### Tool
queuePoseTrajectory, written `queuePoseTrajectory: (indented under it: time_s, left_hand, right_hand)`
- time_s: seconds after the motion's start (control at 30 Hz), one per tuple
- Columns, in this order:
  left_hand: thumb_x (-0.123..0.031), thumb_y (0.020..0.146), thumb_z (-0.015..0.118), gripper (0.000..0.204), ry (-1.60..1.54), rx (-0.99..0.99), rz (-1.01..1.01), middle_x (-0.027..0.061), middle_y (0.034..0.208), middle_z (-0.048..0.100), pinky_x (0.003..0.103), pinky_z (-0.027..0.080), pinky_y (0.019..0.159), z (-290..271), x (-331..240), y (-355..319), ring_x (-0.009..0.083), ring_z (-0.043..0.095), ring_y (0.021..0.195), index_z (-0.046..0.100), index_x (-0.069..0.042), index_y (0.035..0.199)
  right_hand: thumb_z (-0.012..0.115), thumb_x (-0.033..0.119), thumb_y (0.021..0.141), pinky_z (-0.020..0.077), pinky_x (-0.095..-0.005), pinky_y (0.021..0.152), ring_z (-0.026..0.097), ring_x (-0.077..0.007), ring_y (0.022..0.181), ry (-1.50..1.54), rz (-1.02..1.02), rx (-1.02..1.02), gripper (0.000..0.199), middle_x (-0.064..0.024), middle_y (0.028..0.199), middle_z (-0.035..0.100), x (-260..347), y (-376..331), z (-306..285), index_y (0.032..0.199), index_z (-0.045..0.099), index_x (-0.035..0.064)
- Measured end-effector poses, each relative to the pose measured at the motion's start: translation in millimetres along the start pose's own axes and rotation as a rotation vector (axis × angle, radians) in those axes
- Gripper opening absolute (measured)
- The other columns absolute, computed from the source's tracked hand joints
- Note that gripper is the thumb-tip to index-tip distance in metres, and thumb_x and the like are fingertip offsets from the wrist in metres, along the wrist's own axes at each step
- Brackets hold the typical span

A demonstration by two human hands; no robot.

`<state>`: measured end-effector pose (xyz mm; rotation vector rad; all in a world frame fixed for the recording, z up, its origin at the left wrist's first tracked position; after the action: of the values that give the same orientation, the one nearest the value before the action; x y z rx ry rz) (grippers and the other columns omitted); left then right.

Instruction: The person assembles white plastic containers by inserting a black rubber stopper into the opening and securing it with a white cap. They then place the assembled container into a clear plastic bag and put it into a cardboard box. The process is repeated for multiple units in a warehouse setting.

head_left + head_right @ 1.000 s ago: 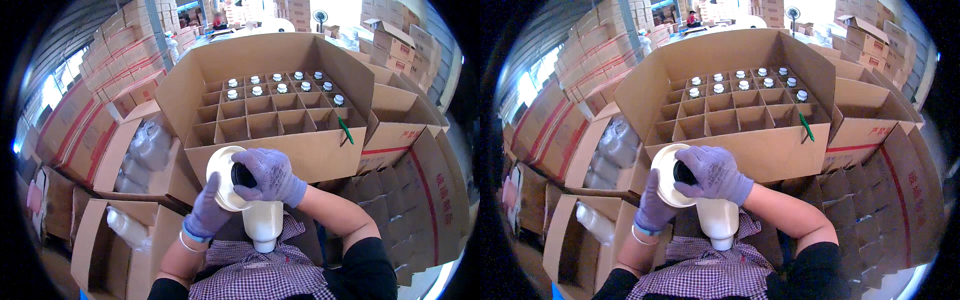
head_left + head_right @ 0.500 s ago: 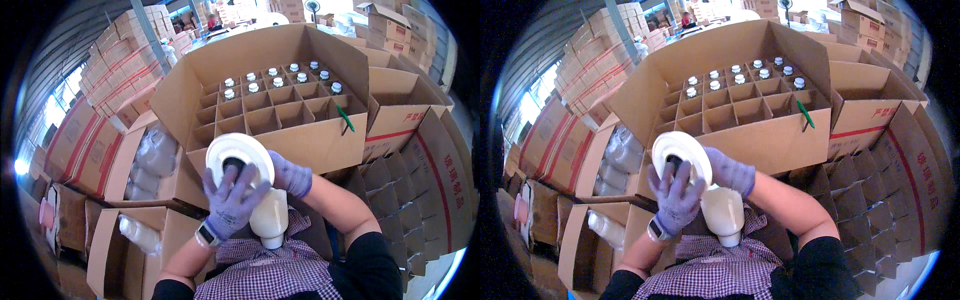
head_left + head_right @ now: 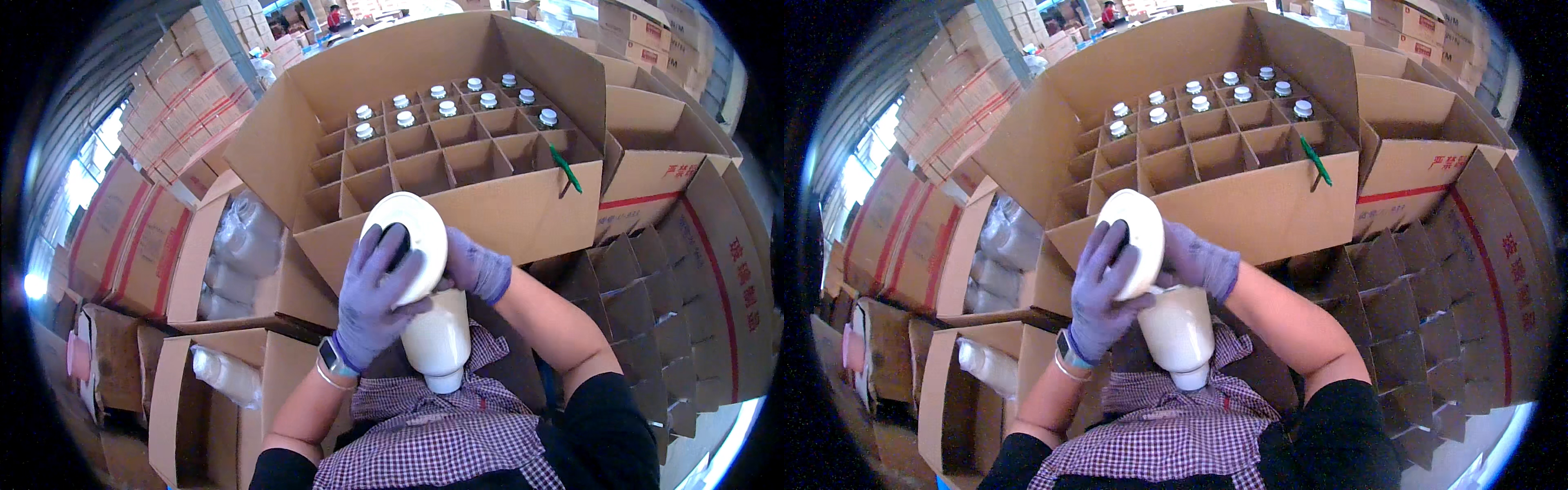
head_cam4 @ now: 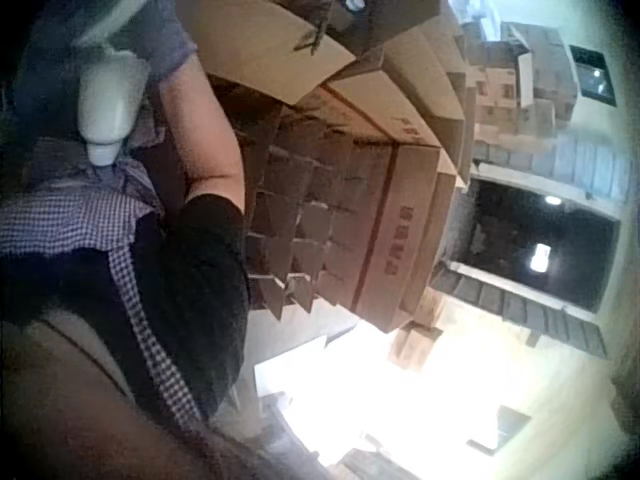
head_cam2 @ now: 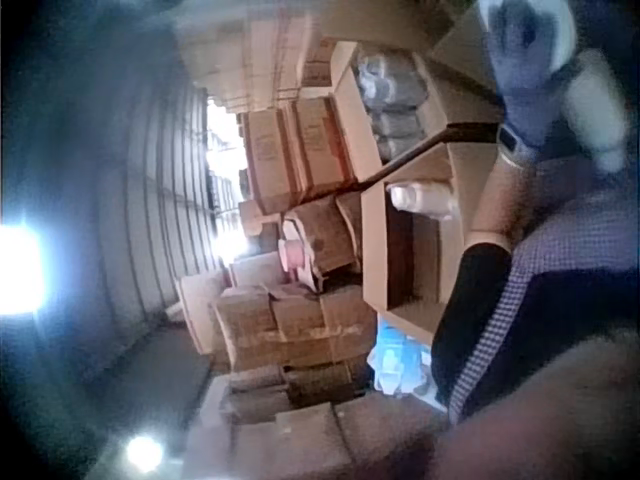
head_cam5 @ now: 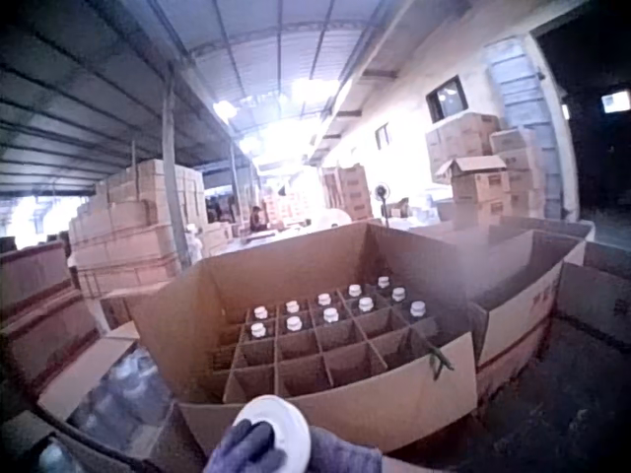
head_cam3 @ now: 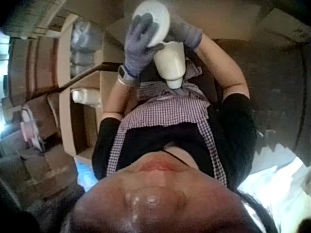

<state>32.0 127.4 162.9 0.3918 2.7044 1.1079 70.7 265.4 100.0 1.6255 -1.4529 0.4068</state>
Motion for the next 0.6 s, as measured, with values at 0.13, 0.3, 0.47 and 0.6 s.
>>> queuePoseTrajectory:
  time_s: [0.13,0.3,0.47,0.6]
  left_hand:
    - [-0.027,0.084,0.075,0.059,-0.788,-0.052,-0.593,0.0147,0.127,0.065,0.035,0.048,0.100,33.1,68.3,-44.2,0.0220,0.062,0.117,0.059,0.001,0.134]
    - [-0.040,0.087,0.072,0.054,-0.788,0.359,-0.419,0.0127,0.124,0.067,0.039,0.048,0.102,72.0,78.5,-56.4,0.0259,0.063,0.116,0.064,-0.003,0.127]
    - [-0.059,0.095,0.055,0.063,-0.975,0.291,-0.466,0.0152,0.120,0.066,0.042,0.042,0.108,98.8,87.6,-68.3,0.0279,0.060,0.116,0.068,0.000,0.114]
    - [-0.061,0.098,0.047,0.066,-0.926,0.272,-0.437,0.0156,0.116,0.067,0.044,0.041,0.107,103.8,94.1,-73.6,0.0292,0.061,0.115,0.070,0.000,0.108]
  right_hand:
    - [0.059,0.018,0.092,0.0518,-0.0390,0.095,0.063,-0.0261,0.112,0.097,0.626,-0.231,0.039,-0.0147,0.126,0.062,-46.8,-34.2,-42.0,0.129,0.058,0.0058]
    - [0.056,0.019,0.095,0.0430,-0.0352,0.106,0.058,-0.0234,0.121,0.456,0.251,-0.538,0.037,-0.0104,0.129,0.062,-59.7,-78.9,-10.0,0.128,0.061,0.0033]
    - [0.060,0.026,0.096,0.0448,-0.0366,0.104,0.060,-0.0233,0.117,0.398,0.131,-0.339,0.032,-0.0111,0.118,0.068,-57.1,-78.6,21.3,0.116,0.069,0.0027]
    - [0.056,0.038,0.097,0.0466,-0.0392,0.102,0.062,-0.0280,0.116,0.377,0.135,-0.363,0.039,-0.0137,0.116,0.069,-57.2,-77.3,21.4,0.109,0.072,0.0048]
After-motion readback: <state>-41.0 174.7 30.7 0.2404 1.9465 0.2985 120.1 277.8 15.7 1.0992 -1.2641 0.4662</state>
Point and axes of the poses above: each hand's wrist, its own y-axis towards the middle knuckle, its own z-axis out of the palm, x = y × z, the point moved 7 cm from there along y, towards the middle knuckle
